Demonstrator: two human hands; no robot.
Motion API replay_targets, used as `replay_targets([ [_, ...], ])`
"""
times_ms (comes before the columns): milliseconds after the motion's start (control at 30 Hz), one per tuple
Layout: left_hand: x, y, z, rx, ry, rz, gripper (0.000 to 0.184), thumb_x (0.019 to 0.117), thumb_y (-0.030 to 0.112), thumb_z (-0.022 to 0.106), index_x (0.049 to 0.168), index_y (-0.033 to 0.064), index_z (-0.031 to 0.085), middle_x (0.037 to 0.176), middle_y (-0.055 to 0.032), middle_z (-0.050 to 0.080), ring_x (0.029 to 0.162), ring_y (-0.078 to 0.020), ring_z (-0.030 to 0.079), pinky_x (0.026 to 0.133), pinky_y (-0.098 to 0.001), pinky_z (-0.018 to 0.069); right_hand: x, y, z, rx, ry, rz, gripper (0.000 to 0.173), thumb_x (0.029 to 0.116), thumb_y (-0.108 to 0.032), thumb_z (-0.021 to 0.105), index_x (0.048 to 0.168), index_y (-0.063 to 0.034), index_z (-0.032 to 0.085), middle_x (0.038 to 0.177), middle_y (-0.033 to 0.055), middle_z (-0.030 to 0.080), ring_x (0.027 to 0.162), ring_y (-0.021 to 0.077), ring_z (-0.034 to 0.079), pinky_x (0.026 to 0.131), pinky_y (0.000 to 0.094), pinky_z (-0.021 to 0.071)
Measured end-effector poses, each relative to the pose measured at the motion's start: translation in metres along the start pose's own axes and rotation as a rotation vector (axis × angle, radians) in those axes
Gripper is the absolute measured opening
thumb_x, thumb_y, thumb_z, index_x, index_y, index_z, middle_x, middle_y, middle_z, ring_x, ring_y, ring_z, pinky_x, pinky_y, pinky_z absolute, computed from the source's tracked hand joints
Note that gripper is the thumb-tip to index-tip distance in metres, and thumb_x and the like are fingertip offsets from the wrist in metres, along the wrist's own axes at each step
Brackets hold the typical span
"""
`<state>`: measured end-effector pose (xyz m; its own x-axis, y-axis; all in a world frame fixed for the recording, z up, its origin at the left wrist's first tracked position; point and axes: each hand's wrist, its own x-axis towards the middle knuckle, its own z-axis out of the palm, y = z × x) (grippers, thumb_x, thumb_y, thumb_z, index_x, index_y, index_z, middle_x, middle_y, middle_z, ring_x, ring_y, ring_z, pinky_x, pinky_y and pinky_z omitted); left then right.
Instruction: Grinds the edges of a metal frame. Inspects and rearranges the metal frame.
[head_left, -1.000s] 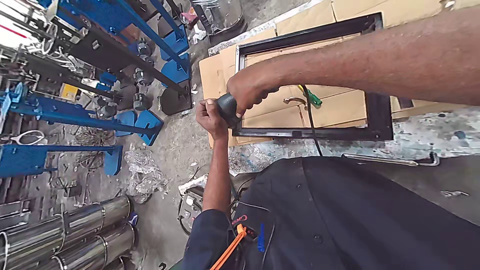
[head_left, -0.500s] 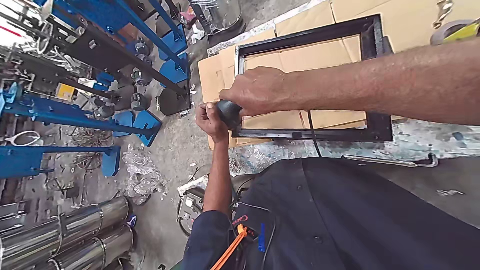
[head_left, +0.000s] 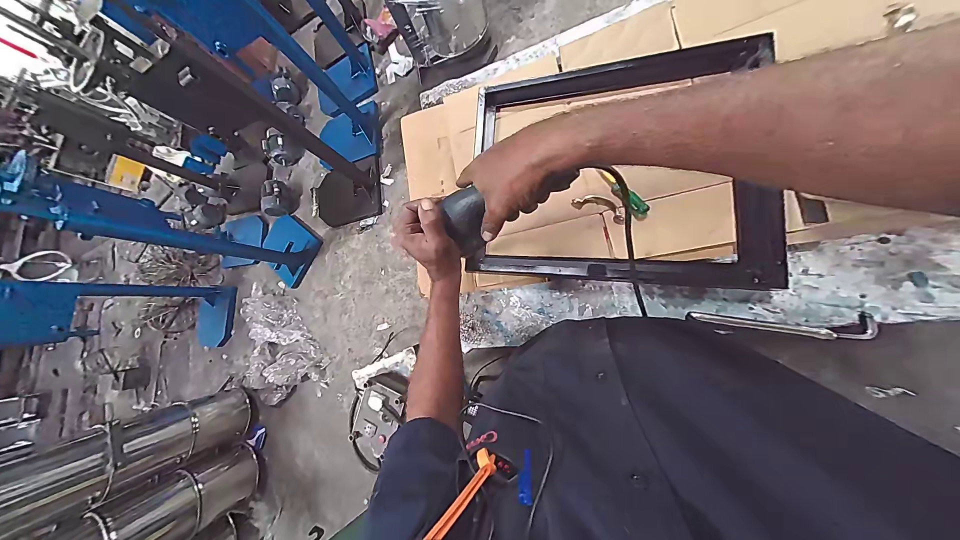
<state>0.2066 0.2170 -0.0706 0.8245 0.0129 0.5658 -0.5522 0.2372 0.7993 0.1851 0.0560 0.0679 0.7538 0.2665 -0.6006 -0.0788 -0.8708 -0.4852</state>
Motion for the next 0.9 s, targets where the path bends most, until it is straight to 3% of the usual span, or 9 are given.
replay_targets([
  [300, 0.003, 0.001, 0.003, -0.008, -0.053, -0.015, 0.027, 0.1022, 0.024, 0.052, 0.087, 0.0050, 0.063, 0.072, -0.0016, 0.066, 0.066, -0.0112, 0.066, 0.064, -0.0310, 0.0593, -0.007, 0.002, 0.003, 0.026, 0.039, 0.040, 0.050, 0.0895, -0.037, 0.081, 0.126, -0.0087, 0.063, 0.071, 0.0089, 0.063, 0.053, 0.0196, 0.054, 0.051, 0.0393, 0.0483],
  [467, 0.005, 0.004, 0.003, -0.034, -0.065, -0.019, 0.027, 0.1029, 0.024, 0.051, 0.087, 0.0053, 0.062, 0.072, -0.0022, 0.066, 0.066, -0.0119, 0.067, 0.065, -0.0318, 0.0593, -0.010, -0.002, 0.002, -0.012, 0.069, 0.036, 0.045, 0.0887, -0.038, 0.082, 0.118, -0.0087, 0.065, 0.069, 0.0083, 0.063, 0.051, 0.0204, 0.056, 0.050, 0.0403, 0.0488],
  [600, 0.007, 0.005, 0.003, -0.079, -0.069, -0.008, 0.026, 0.1022, 0.024, 0.054, 0.088, 0.0052, 0.064, 0.074, -0.0023, 0.067, 0.067, -0.0111, 0.067, 0.065, -0.0306, 0.0595, -0.013, -0.004, 0.000, -0.014, 0.075, 0.031, 0.055, 0.0877, -0.040, 0.083, 0.128, -0.0081, 0.063, 0.072, 0.0094, 0.065, 0.055, 0.0209, 0.058, 0.052, 0.0404, 0.0510],
  [700, 0.004, 0.014, -0.002, -0.006, -0.138, -0.041, 0.025, 0.1056, 0.026, 0.050, 0.095, 0.0070, 0.063, 0.081, 0.0007, 0.066, 0.073, -0.0069, 0.066, 0.070, -0.0255, 0.0580, -0.015, -0.006, -0.001, -0.013, 0.070, 0.029, 0.054, 0.0878, -0.041, 0.082, 0.125, -0.0075, 0.063, 0.072, 0.0090, 0.064, 0.054, 0.0207, 0.058, 0.052, 0.0402, 0.0504],
  [900, 0.013, 0.013, 0.005, -0.065, -0.079, -0.042, 0.024, 0.1010, 0.020, 0.051, 0.087, 0.0057, 0.063, 0.073, -0.0013, 0.066, 0.067, -0.0105, 0.066, 0.065, -0.0304, 0.0588, -0.022, -0.008, -0.007, -0.001, 0.066, 0.011, 0.053, 0.0886, -0.040, 0.082, 0.124, -0.0050, 0.064, 0.070, 0.0092, 0.063, 0.054, 0.0201, 0.057, 0.053, 0.0395, 0.0506],
])
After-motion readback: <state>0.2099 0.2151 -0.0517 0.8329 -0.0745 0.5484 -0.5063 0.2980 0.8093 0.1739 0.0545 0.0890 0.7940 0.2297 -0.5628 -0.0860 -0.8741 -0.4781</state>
